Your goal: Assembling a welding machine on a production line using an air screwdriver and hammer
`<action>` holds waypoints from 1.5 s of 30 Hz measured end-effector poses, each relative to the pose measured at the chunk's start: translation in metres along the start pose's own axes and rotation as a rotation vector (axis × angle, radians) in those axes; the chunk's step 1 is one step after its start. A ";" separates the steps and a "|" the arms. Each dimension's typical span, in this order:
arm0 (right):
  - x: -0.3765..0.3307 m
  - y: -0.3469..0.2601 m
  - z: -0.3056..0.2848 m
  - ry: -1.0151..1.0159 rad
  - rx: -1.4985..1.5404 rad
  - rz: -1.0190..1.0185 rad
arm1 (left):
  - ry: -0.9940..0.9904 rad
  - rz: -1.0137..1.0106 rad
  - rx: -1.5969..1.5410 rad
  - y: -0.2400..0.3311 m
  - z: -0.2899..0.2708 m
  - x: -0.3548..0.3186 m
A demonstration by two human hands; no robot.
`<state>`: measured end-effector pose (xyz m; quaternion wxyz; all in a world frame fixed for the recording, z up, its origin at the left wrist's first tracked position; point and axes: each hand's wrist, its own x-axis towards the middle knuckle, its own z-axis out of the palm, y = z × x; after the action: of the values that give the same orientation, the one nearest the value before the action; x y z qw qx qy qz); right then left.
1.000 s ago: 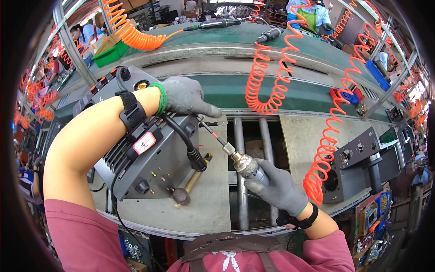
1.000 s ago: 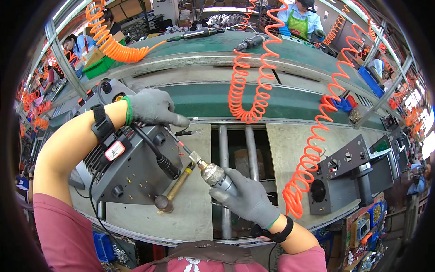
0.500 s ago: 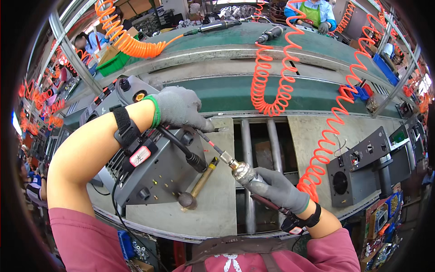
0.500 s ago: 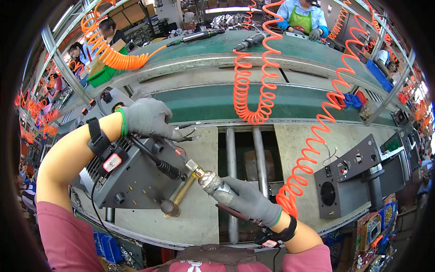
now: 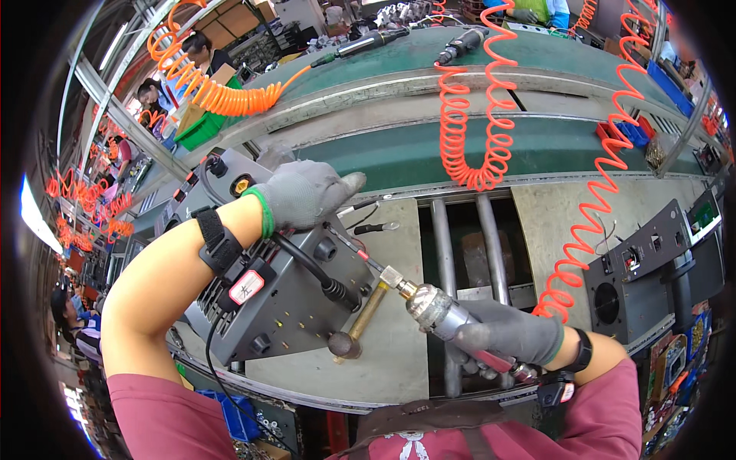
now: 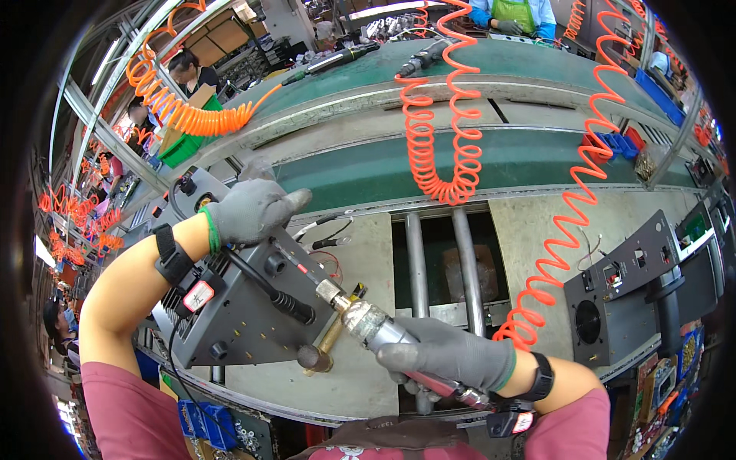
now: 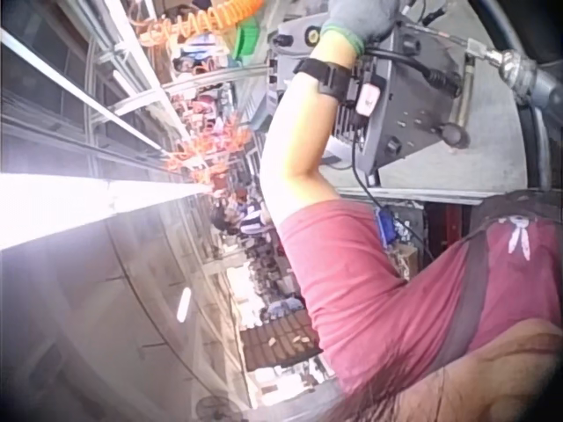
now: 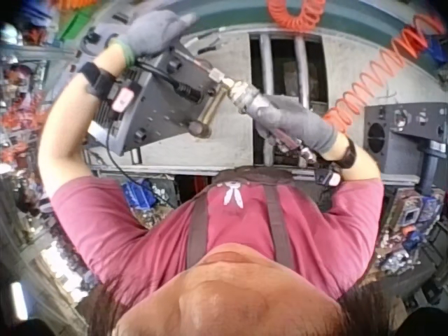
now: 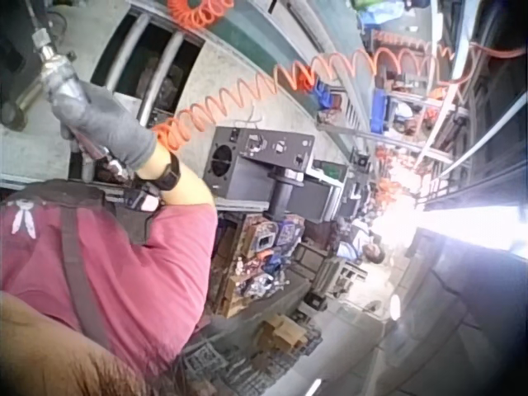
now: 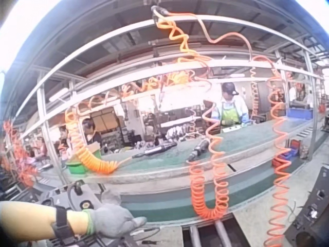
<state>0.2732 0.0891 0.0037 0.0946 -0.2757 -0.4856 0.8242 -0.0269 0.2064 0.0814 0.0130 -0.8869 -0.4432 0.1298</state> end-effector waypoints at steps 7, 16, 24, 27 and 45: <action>-0.004 -0.017 0.003 0.145 -0.282 0.073 | -0.028 -0.196 -0.011 0.006 0.004 0.004; -0.001 -0.024 0.010 0.217 -0.418 0.094 | 0.036 -0.263 -0.123 0.015 0.000 -0.001; -0.002 -0.033 0.005 0.244 -0.544 0.091 | 0.024 -0.242 -0.091 0.015 -0.003 0.001; -0.002 -0.035 0.002 0.239 -0.560 0.131 | 0.040 -0.275 -0.150 0.016 -0.003 0.000; -0.054 0.002 0.007 0.363 -0.369 0.041 | 0.939 -0.395 -1.009 0.094 -0.028 -0.281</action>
<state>0.3143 0.0599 0.0241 0.1118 -0.4415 -0.5972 0.6602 -0.1080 -0.0702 0.1574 -0.1861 -0.6501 -0.5492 -0.4910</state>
